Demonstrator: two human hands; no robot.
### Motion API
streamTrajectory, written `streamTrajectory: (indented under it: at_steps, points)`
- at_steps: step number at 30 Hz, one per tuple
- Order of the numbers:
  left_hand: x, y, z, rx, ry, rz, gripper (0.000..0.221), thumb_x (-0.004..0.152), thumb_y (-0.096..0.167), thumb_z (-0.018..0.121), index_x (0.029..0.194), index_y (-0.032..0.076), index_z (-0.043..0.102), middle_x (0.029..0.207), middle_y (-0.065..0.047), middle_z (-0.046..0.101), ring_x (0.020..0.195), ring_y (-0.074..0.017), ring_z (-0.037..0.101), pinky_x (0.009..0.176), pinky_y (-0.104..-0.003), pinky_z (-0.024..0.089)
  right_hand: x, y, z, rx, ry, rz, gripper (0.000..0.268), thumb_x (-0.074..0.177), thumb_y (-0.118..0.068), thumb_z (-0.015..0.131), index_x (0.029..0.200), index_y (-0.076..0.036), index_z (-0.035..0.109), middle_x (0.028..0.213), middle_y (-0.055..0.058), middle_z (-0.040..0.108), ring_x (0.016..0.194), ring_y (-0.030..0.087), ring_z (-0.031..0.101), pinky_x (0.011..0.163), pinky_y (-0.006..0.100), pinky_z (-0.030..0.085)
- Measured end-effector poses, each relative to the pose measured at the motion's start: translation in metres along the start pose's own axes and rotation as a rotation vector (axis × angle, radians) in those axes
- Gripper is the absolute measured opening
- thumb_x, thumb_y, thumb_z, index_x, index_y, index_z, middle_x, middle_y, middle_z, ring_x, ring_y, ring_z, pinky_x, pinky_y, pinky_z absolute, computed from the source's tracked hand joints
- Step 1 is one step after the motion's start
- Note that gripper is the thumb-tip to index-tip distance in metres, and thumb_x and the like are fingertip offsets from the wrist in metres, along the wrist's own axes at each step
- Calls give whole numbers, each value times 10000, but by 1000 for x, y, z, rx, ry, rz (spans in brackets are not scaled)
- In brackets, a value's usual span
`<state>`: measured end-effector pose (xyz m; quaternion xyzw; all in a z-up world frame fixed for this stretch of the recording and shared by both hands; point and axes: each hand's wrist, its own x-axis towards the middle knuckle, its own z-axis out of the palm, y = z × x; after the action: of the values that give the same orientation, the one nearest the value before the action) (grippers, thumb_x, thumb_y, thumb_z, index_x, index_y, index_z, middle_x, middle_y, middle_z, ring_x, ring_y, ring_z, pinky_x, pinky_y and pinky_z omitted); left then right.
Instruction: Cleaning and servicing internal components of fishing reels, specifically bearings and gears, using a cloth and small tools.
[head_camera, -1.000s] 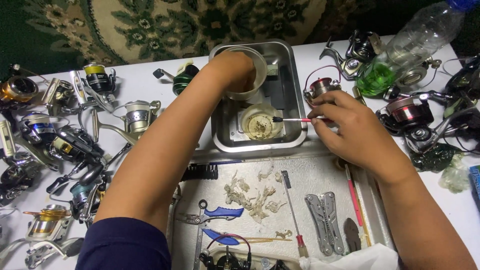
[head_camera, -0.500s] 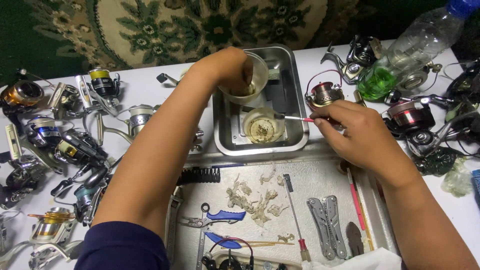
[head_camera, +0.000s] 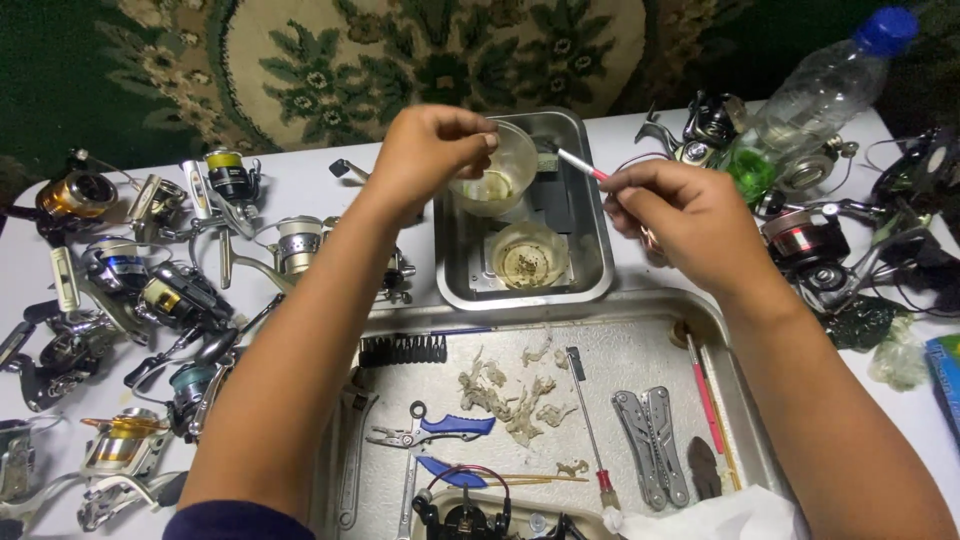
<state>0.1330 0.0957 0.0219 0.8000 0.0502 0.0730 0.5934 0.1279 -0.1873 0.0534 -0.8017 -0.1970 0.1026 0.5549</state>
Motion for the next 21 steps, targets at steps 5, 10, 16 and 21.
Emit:
streamTrajectory:
  at_steps: [5, 10, 16, 21]
  points:
    - [-35, -15, 21, -405, 56, -84, 337, 869, 69, 752, 1164, -84, 697, 977, -249, 745, 809, -247, 766, 755, -361, 687, 2, 18, 8, 266, -34, -217, 453, 843, 51, 720, 1292, 51, 656, 1029, 184, 724, 906, 153, 695, 693, 240, 586]
    - [-56, -27, 41, -465, 22, -99, 380, 861, 43, 768, 1201, -100, 680, 999, -267, 743, 819, -268, 764, 761, -373, 687, -3, 27, 21, 286, 2, -380, 486, 857, 109, 729, 1328, 96, 610, 1130, 245, 718, 1047, 237, 719, 944, 364, 602]
    - [-65, -25, 48, -435, 93, -119, 375, 803, 41, 808, 1163, -36, 738, 891, -196, 752, 770, -222, 752, 734, -352, 679, 5, 45, 22, -36, 196, -635, 171, 967, 2, 765, 1136, 31, 760, 1073, 228, 698, 986, 274, 712, 811, 366, 593]
    - [-67, -33, 54, -407, 89, -128, 340, 815, 50, 798, 1151, 25, 762, 884, -173, 753, 772, -209, 768, 707, -330, 686, 3, 64, 29, 14, 240, -646, 141, 1000, 6, 713, 1102, 100, 738, 950, 239, 707, 882, 290, 724, 783, 382, 615]
